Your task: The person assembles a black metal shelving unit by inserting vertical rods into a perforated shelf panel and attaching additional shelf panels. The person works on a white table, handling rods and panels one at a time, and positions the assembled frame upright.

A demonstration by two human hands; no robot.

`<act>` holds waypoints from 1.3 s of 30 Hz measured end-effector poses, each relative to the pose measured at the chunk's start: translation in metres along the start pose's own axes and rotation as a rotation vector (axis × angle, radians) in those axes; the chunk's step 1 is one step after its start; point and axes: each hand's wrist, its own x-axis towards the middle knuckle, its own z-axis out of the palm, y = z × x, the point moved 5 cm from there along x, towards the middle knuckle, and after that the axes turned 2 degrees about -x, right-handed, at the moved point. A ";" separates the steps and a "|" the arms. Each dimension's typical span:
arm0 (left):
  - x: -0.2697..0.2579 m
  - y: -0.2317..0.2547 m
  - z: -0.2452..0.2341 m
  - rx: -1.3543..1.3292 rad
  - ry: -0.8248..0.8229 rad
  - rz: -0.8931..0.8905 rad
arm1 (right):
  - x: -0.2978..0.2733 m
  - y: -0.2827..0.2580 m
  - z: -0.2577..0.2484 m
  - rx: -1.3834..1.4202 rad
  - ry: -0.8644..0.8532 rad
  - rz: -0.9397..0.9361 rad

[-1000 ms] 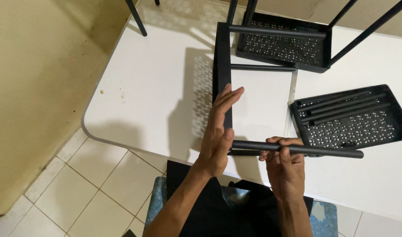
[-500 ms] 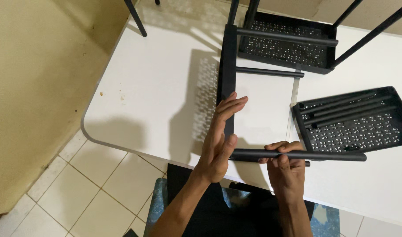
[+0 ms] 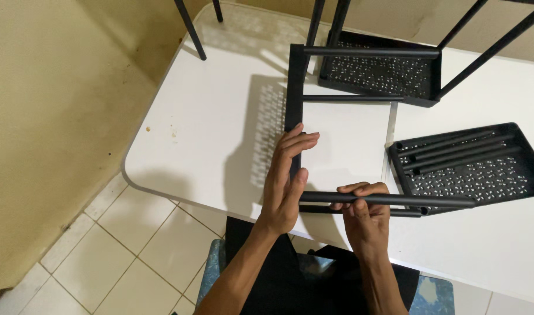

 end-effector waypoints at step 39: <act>-0.054 -0.012 0.028 -0.094 0.295 -0.383 | -0.019 -0.037 -0.043 0.029 0.237 0.165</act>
